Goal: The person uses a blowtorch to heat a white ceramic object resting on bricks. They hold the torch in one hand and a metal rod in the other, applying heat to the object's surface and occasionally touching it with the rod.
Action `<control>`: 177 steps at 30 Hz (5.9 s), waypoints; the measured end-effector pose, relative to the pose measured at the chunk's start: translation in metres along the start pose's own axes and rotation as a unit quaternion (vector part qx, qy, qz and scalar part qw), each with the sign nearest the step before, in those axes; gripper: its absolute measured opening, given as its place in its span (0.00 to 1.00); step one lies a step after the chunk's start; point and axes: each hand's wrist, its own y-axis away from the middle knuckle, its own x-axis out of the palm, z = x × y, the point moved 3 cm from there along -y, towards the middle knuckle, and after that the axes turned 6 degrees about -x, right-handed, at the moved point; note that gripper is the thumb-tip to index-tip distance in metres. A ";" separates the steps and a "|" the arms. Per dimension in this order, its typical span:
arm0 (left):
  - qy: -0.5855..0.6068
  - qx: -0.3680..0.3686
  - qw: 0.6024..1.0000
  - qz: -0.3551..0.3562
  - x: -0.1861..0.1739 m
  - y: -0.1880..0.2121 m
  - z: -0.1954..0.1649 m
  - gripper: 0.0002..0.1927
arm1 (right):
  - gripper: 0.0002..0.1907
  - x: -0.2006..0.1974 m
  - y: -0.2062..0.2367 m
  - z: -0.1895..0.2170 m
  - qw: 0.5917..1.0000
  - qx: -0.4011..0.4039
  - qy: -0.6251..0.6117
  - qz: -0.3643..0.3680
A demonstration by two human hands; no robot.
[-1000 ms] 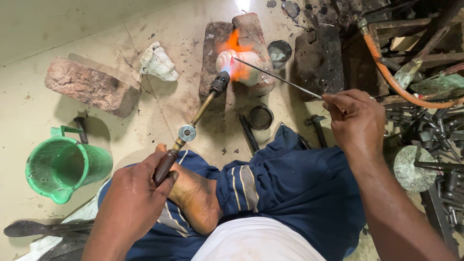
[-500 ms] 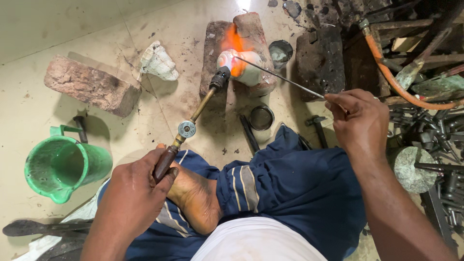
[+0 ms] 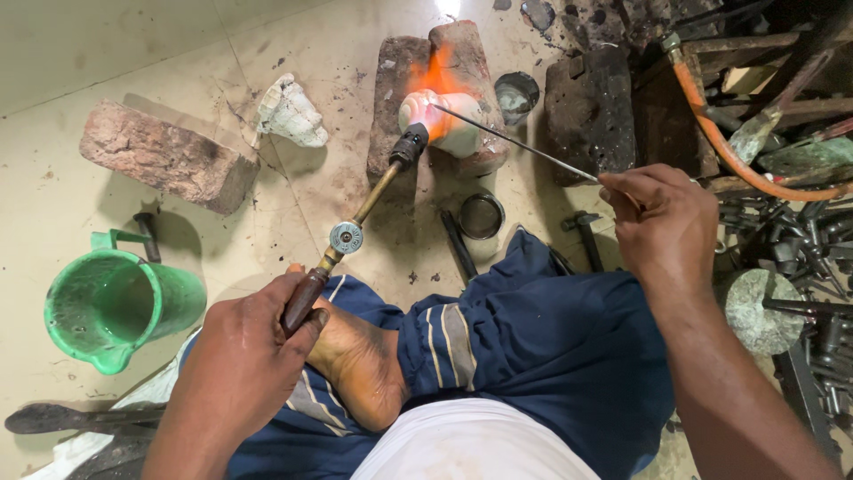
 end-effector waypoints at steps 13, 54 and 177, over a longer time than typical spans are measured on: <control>0.018 -0.003 1.000 -0.006 -0.001 0.001 0.000 0.27 | 0.09 -0.002 0.004 0.000 1.000 -0.020 0.008 -0.006; 0.022 0.010 1.000 -0.010 -0.003 0.002 0.001 0.25 | 0.13 -0.002 -0.004 0.000 1.000 -0.015 -0.001 0.000; 0.024 -0.008 1.000 0.018 0.013 -0.002 0.010 0.24 | 0.09 -0.005 0.003 0.003 1.000 -0.005 0.003 0.029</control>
